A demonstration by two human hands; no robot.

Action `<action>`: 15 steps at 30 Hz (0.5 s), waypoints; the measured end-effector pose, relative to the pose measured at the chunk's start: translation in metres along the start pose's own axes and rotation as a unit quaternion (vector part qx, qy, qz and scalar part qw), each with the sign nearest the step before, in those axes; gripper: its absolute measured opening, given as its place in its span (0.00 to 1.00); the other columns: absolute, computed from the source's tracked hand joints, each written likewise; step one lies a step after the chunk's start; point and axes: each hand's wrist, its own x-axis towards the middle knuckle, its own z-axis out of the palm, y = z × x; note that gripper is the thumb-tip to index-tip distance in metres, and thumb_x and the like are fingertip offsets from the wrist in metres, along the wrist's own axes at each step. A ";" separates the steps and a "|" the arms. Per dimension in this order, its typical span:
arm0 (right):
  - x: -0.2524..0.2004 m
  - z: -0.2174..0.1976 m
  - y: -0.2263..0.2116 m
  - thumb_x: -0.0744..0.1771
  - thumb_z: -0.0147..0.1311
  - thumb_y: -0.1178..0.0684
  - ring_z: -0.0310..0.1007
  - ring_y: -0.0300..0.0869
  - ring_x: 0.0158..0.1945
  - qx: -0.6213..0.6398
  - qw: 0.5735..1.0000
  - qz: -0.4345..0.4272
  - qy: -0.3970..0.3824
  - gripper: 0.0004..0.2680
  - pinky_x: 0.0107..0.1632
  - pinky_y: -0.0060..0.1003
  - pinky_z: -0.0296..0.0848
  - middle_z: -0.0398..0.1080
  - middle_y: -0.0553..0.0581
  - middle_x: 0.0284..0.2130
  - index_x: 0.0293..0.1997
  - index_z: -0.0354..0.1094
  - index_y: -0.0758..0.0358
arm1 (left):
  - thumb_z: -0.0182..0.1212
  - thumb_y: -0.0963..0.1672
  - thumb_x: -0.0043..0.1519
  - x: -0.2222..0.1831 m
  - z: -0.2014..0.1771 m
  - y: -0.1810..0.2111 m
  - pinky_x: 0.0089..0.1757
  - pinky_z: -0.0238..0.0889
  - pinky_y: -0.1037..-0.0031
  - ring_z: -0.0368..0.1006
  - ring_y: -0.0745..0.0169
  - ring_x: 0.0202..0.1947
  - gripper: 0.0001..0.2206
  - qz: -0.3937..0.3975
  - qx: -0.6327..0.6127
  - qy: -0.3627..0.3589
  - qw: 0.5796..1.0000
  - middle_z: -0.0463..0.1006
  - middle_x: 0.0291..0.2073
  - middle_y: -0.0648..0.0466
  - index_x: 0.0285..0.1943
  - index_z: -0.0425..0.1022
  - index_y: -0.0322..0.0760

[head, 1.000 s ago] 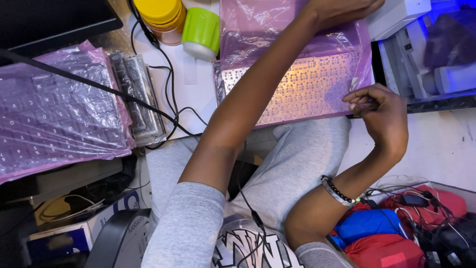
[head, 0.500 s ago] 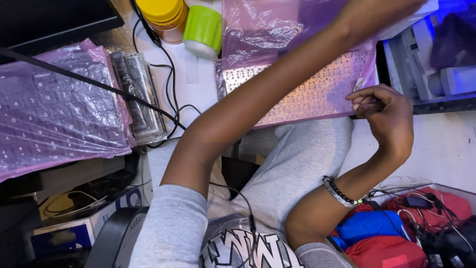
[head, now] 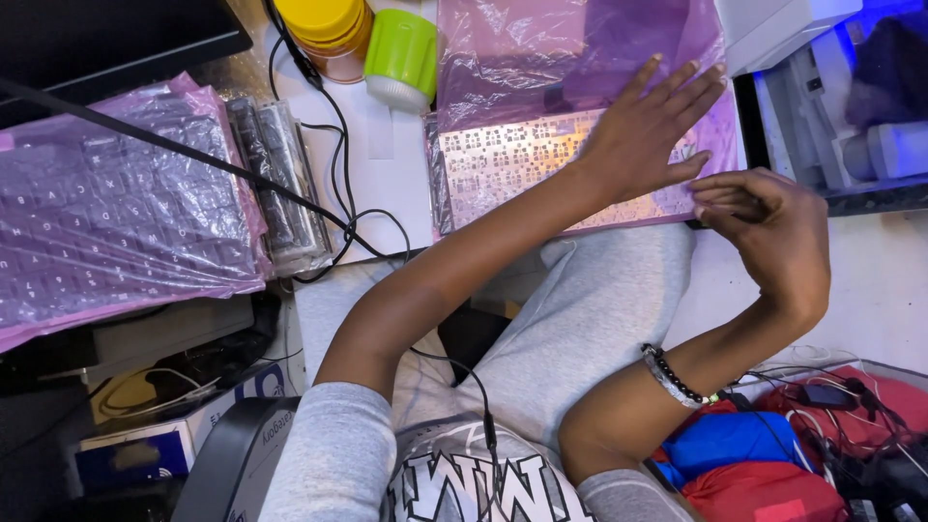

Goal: The person places a keyboard component into a pink anti-static bag, smooths the bag over the item, and applies adhesive labels to the outside of the packaging.

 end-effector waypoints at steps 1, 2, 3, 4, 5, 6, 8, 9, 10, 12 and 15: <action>-0.002 -0.001 -0.002 0.67 0.60 0.71 0.78 0.44 0.46 0.002 1.000 0.000 -0.002 0.08 0.56 0.35 0.78 0.76 0.63 0.42 0.50 0.74 0.74 | 0.32 0.65 0.70 -0.002 -0.002 -0.001 0.71 0.23 0.50 0.38 0.56 0.80 0.39 0.000 -0.008 -0.011 1.000 0.44 0.81 0.56 0.82 0.39 0.43; -0.002 -0.001 0.001 0.67 0.60 0.71 0.78 0.44 0.46 0.002 1.000 0.000 -0.003 0.08 0.56 0.35 0.78 0.76 0.63 0.42 0.50 0.74 0.74 | 0.32 0.65 0.70 -0.001 -0.001 -0.003 0.71 0.23 0.50 0.38 0.56 0.80 0.39 -0.001 -0.008 -0.012 1.000 0.44 0.81 0.56 0.82 0.39 0.43; -0.003 -0.002 0.004 0.67 0.61 0.70 0.78 0.44 0.47 0.013 1.000 0.002 -0.001 0.08 0.57 0.35 0.78 0.76 0.64 0.42 0.50 0.73 0.74 | 0.33 0.65 0.69 -0.001 0.002 -0.003 0.70 0.22 0.50 0.40 0.57 0.80 0.39 -0.001 -0.015 0.001 1.000 0.46 0.81 0.56 0.81 0.39 0.43; -0.005 -0.003 0.007 0.67 0.61 0.70 0.78 0.44 0.48 0.024 1.000 0.004 0.002 0.07 0.57 0.34 0.78 0.76 0.65 0.43 0.50 0.73 0.75 | 0.34 0.65 0.69 -0.001 0.004 -0.003 0.70 0.22 0.49 0.41 0.58 0.80 0.39 -0.001 -0.022 0.013 1.000 0.48 0.81 0.57 0.81 0.40 0.43; -0.005 -0.003 0.007 0.67 0.61 0.70 0.78 0.44 0.48 0.024 1.000 0.005 0.002 0.07 0.57 0.34 0.78 0.76 0.65 0.43 0.50 0.73 0.75 | 0.34 0.65 0.69 -0.002 0.002 -0.003 0.70 0.22 0.49 0.41 0.58 0.80 0.39 0.000 -0.023 0.013 1.000 0.48 0.81 0.57 0.81 0.40 0.43; -0.005 -0.004 0.007 0.67 0.61 0.70 0.78 0.45 0.48 0.025 1.000 0.003 -0.006 0.08 0.58 0.35 0.78 0.76 0.66 0.43 0.50 0.72 0.76 | 0.32 0.65 0.70 -0.002 0.000 -0.002 0.70 0.20 0.49 0.39 0.58 0.81 0.39 -0.002 -0.022 0.000 1.000 0.45 0.81 0.57 0.82 0.38 0.43; -0.005 -0.004 0.004 0.67 0.60 0.71 0.78 0.46 0.49 0.027 1.000 -0.002 -0.016 0.08 0.58 0.37 0.78 0.76 0.66 0.43 0.50 0.72 0.77 | 0.30 0.65 0.70 -0.005 -0.002 -0.002 0.70 0.18 0.48 0.37 0.59 0.82 0.39 -0.007 -0.020 -0.013 1.000 0.43 0.82 0.57 0.82 0.36 0.43; -0.005 -0.004 0.002 0.66 0.60 0.71 0.78 0.47 0.49 0.031 0.999 0.013 -0.021 0.10 0.59 0.37 0.78 0.76 0.66 0.44 0.51 0.72 0.76 | 0.30 0.64 0.70 -0.006 -0.002 -0.003 0.70 0.19 0.48 0.39 0.57 0.82 0.38 -0.001 -0.015 0.000 1.000 0.44 0.82 0.56 0.82 0.38 0.43; -0.004 -0.004 0.000 0.65 0.59 0.72 0.78 0.47 0.50 0.036 0.999 0.027 -0.026 0.11 0.59 0.37 0.78 0.75 0.66 0.45 0.52 0.71 0.76 | 0.29 0.63 0.70 -0.007 -0.002 -0.003 0.70 0.19 0.47 0.40 0.56 0.82 0.37 0.005 -0.010 0.013 1.000 0.44 0.81 0.55 0.82 0.39 0.42; -0.006 -0.004 -0.008 0.66 0.60 0.70 0.78 0.46 0.49 0.026 0.999 0.022 -0.025 0.10 0.58 0.36 0.77 0.75 0.65 0.46 0.52 0.72 0.74 | 0.28 0.61 0.71 -0.007 -0.001 -0.004 0.70 0.19 0.47 0.38 0.55 0.81 0.36 0.010 -0.013 0.023 1.000 0.45 0.81 0.54 0.82 0.40 0.41; -0.007 -0.005 -0.010 0.69 0.59 0.66 0.77 0.44 0.48 0.009 1.000 0.015 -0.022 0.07 0.56 0.34 0.77 0.76 0.63 0.46 0.52 0.74 0.72 | 0.28 0.60 0.72 -0.006 0.001 -0.005 0.70 0.19 0.46 0.36 0.53 0.80 0.35 0.020 -0.016 0.038 0.999 0.46 0.81 0.52 0.82 0.42 0.40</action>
